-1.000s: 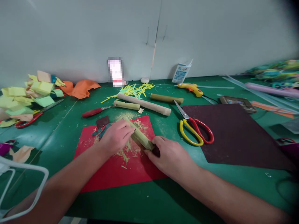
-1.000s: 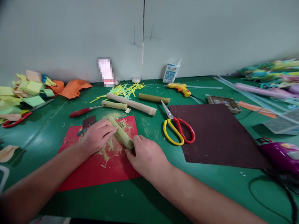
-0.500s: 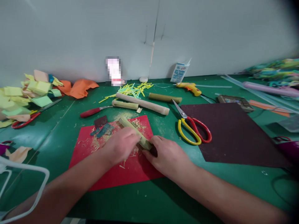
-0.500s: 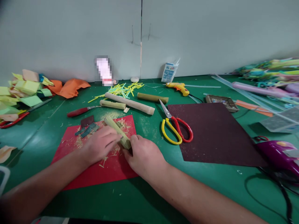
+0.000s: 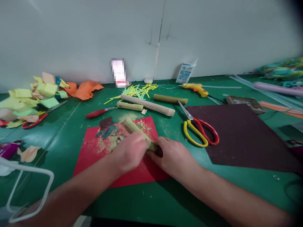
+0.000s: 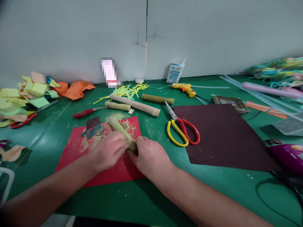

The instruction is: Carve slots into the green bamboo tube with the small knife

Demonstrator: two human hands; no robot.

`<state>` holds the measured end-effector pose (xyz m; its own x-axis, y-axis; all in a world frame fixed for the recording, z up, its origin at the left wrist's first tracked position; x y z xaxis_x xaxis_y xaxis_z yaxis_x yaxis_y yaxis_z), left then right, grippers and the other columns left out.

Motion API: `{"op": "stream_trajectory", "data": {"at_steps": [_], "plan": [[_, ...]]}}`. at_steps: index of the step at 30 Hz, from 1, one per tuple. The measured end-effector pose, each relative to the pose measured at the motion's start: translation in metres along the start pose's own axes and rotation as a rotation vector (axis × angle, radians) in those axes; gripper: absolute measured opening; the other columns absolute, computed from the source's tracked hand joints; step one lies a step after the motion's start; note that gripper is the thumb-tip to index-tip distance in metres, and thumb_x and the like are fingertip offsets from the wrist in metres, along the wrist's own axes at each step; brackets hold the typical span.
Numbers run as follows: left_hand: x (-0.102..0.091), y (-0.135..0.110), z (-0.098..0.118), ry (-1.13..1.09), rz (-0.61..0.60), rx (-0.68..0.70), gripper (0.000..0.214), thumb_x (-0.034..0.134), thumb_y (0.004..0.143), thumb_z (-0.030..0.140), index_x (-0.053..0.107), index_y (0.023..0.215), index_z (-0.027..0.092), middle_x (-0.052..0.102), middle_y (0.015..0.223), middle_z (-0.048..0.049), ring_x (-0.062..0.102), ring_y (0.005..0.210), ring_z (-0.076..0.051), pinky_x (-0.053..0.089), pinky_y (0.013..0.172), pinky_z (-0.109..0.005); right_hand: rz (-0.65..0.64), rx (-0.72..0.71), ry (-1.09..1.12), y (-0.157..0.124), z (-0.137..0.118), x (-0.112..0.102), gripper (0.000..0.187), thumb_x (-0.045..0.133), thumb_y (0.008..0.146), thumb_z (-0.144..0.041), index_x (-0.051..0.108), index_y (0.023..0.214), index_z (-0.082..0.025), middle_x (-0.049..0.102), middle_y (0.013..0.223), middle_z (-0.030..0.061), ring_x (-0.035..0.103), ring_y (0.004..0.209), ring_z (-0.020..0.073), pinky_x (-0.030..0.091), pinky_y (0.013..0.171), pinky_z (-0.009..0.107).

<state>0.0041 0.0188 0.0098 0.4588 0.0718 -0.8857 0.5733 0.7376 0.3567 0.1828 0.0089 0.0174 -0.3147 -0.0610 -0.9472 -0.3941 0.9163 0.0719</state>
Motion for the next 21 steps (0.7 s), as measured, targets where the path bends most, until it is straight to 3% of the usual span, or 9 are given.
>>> {"op": "stream_trajectory", "data": {"at_steps": [2, 6, 10, 14, 19, 21], "plan": [[0.002, 0.000, 0.005, -0.026, -0.032, 0.009, 0.023, 0.040, 0.091, 0.021, 0.061, 0.082, 0.017, 0.055, 0.080, -0.0054, 0.053, 0.078, -0.017, 0.044, 0.071, -0.031, 0.001, -0.005, 0.005, 0.000, 0.001, 0.000, 0.016, 0.052, 0.077, -0.035, 0.047, 0.072, -0.021, 0.057, 0.070, 0.0004, 0.051, 0.060, 0.0139, 0.026, 0.051, 0.027], [0.002, 0.000, 0.007, -0.042, 0.053, -0.037, 0.024, 0.039, 0.091, 0.020, 0.060, 0.082, 0.016, 0.055, 0.080, -0.0059, 0.052, 0.079, -0.017, 0.044, 0.072, -0.032, -0.020, 0.016, 0.002, 0.000, 0.000, 0.000, 0.019, 0.053, 0.077, -0.038, 0.046, 0.070, -0.021, 0.056, 0.068, -0.0003, 0.050, 0.058, 0.0137, 0.025, 0.050, 0.027], [0.002, 0.000, 0.004, -0.083, -0.042, -0.010, 0.021, 0.040, 0.091, 0.019, 0.059, 0.082, 0.018, 0.055, 0.079, -0.0047, 0.052, 0.077, -0.017, 0.044, 0.069, -0.031, -0.021, 0.012, 0.016, 0.000, 0.000, -0.001, 0.016, 0.055, 0.075, -0.035, 0.047, 0.072, -0.021, 0.057, 0.070, 0.0000, 0.051, 0.060, 0.0139, 0.026, 0.052, 0.026], [-0.001, 0.004, 0.004, -0.033, 0.043, -0.035, 0.021, 0.039, 0.090, 0.017, 0.058, 0.080, 0.015, 0.055, 0.083, -0.0064, 0.051, 0.080, -0.017, 0.044, 0.073, -0.033, -0.020, 0.032, 0.019, 0.001, 0.000, -0.001, 0.018, 0.053, 0.076, -0.037, 0.048, 0.071, -0.021, 0.056, 0.068, -0.0002, 0.050, 0.058, 0.0136, 0.025, 0.051, 0.027], [0.002, 0.005, 0.020, -0.105, -0.130, 0.021, 0.021, 0.040, 0.089, 0.018, 0.057, 0.077, 0.016, 0.054, 0.082, -0.0049, 0.052, 0.076, -0.015, 0.044, 0.068, -0.029, -0.042, 0.032, 0.085, 0.002, 0.001, -0.001, 0.006, 0.055, 0.070, -0.024, 0.050, 0.073, -0.020, 0.058, 0.071, -0.0001, 0.052, 0.062, 0.0134, 0.029, 0.053, 0.025], [0.001, 0.005, 0.018, -0.102, -0.101, -0.004, 0.023, 0.039, 0.090, 0.020, 0.058, 0.078, 0.016, 0.054, 0.082, -0.0050, 0.052, 0.077, -0.015, 0.044, 0.068, -0.029, -0.049, 0.054, 0.082, 0.002, 0.001, -0.001, 0.010, 0.057, 0.071, -0.029, 0.050, 0.072, -0.021, 0.058, 0.070, -0.0004, 0.053, 0.062, 0.0136, 0.029, 0.053, 0.025]]}}
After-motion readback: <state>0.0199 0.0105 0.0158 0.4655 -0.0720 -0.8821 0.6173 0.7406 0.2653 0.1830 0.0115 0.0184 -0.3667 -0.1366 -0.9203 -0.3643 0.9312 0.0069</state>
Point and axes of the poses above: each hand's wrist, its own y-axis towards the middle knuckle, its own x-axis out of the palm, z = x × y, the point moved 1 cm from there along y, towards the middle knuckle
